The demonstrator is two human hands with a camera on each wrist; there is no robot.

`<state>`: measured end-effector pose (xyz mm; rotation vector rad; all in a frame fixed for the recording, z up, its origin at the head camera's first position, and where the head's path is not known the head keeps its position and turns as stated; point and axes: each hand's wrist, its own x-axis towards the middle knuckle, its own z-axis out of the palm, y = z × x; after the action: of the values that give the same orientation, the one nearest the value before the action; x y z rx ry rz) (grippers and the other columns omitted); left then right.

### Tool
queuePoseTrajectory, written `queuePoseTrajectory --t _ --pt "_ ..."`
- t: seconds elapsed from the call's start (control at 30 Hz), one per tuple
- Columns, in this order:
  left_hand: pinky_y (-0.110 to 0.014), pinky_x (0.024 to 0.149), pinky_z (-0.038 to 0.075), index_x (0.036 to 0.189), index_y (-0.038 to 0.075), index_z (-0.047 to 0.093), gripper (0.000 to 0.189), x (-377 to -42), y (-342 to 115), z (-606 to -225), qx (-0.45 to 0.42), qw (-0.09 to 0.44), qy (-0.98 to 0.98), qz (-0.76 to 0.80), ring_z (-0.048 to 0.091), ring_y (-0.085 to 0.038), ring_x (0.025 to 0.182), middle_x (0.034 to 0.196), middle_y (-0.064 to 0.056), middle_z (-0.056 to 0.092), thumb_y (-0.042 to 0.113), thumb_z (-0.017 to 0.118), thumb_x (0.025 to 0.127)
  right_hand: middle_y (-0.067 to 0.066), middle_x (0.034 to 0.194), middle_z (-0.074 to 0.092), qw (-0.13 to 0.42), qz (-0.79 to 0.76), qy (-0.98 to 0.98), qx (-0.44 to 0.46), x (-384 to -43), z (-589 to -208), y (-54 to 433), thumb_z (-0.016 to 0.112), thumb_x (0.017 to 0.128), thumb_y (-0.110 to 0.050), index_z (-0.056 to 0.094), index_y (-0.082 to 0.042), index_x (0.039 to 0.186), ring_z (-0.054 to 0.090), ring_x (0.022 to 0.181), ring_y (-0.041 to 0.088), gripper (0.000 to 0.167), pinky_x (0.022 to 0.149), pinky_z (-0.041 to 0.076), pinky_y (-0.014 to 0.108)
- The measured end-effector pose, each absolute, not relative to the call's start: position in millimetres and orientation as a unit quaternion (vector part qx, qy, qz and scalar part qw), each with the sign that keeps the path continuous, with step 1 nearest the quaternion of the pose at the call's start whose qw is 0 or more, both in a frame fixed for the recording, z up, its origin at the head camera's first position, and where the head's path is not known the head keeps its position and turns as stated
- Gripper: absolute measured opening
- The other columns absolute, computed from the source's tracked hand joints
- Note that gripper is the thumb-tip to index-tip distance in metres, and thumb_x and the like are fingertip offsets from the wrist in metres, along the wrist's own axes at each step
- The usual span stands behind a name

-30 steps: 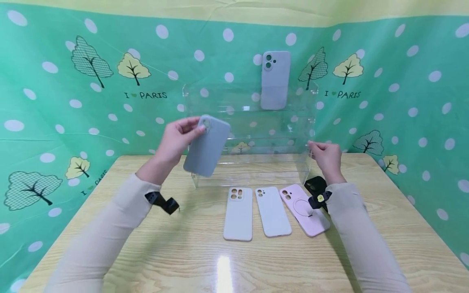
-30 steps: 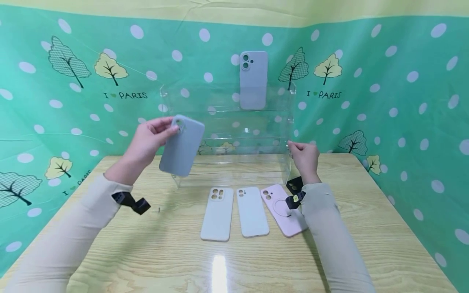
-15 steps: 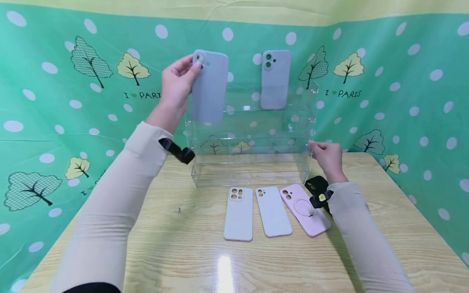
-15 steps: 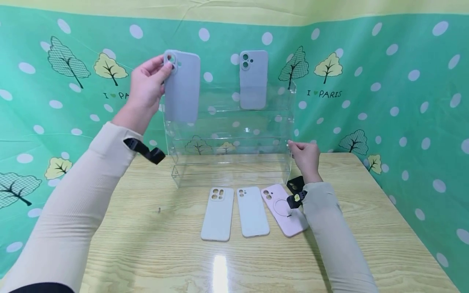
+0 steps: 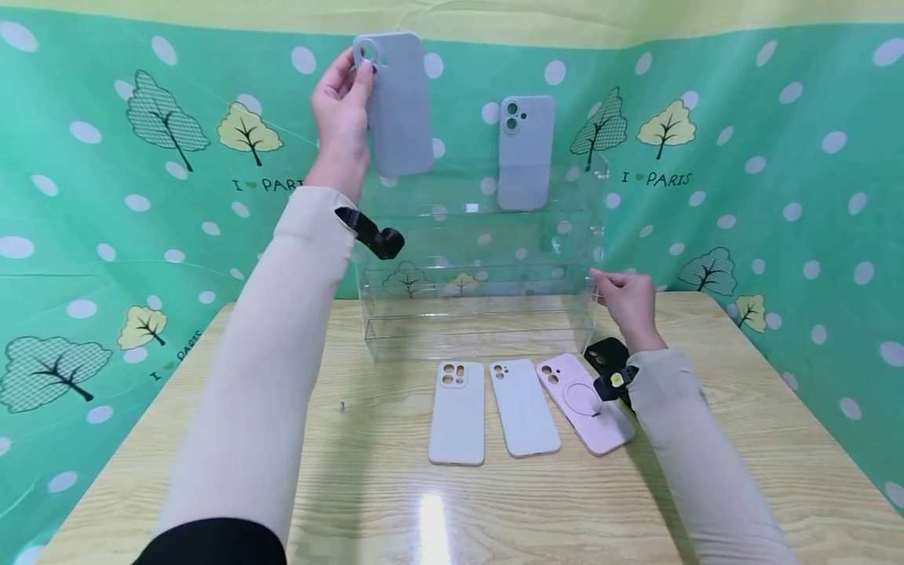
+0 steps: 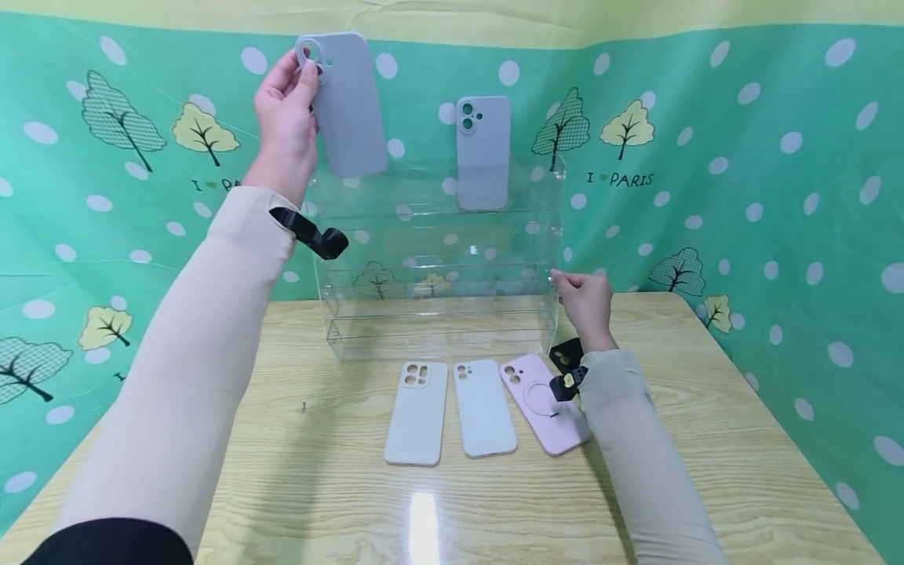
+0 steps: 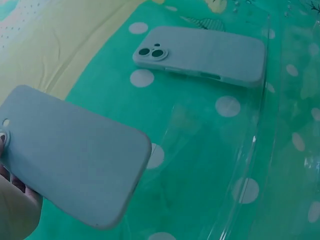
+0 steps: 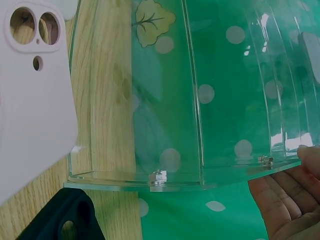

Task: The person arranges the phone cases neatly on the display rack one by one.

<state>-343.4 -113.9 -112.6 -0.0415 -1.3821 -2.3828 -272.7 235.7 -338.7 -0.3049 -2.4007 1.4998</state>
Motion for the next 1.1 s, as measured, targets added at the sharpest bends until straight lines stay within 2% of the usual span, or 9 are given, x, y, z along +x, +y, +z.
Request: queuePoseTrajectory --t 0.13,0.37,0.7,0.87,1.1 --pt "-0.01 0.081 0.048 0.109 0.017 0.068 0.024 -351 -115 -113 -0.014 0.203 -0.459 -0.865 0.062 -0.003 0.09 0.103 0.003 0.068 0.009 0.065 0.086 0.017 0.119 0.063 0.143 0.517 -0.838 -0.098 -272 -337 237 0.055 0.094 -0.038 0.063 -0.001 0.118 0.066 0.099 0.027 0.045 0.084 0.054 0.028" --pt "-0.009 0.081 0.047 0.11 0.019 0.068 0.025 -359 -112 -118 -0.011 0.22 -0.469 -0.855 0.061 -0.002 0.092 0.103 0.005 0.068 0.011 0.065 0.086 0.017 0.118 0.062 0.147 0.516 -0.838 -0.101 -273 -338 236 0.056 0.093 -0.039 0.064 -0.002 0.118 0.066 0.098 0.026 0.046 0.088 0.054 0.035" --pt "-0.01 0.083 0.047 0.112 0.017 0.068 0.027 -367 -103 -134 0.004 0.18 -0.524 -0.832 0.061 -0.003 0.096 0.107 0.004 0.068 0.011 0.067 0.086 0.015 0.118 0.061 0.146 0.516 -0.837 -0.11 -274 -339 237 0.055 0.094 -0.039 0.064 -0.003 0.118 0.064 0.099 0.026 0.044 0.09 0.053 0.037" --pt "-0.012 0.087 0.046 0.114 0.017 0.067 0.027 -372 -97 -139 0.011 0.158 -0.563 -0.811 0.061 -0.004 0.101 0.112 0.004 0.067 0.013 0.065 0.088 0.014 0.118 0.06 0.144 0.515 -0.837 -0.114 -274 -338 236 0.055 0.094 -0.038 0.064 -0.003 0.119 0.064 0.098 0.026 0.043 0.088 0.054 0.034" --pt "-0.011 0.083 0.048 0.116 0.012 0.066 0.027 -373 -91 -145 0.037 0.15 -0.588 -0.794 0.061 -0.007 0.101 0.115 -0.002 0.067 0.011 0.063 0.089 0.014 0.117 0.06 0.15 0.506 -0.841 -0.115 -274 -339 235 0.055 0.094 -0.038 0.065 -0.002 0.117 0.065 0.094 0.022 0.044 0.085 0.055 0.031"
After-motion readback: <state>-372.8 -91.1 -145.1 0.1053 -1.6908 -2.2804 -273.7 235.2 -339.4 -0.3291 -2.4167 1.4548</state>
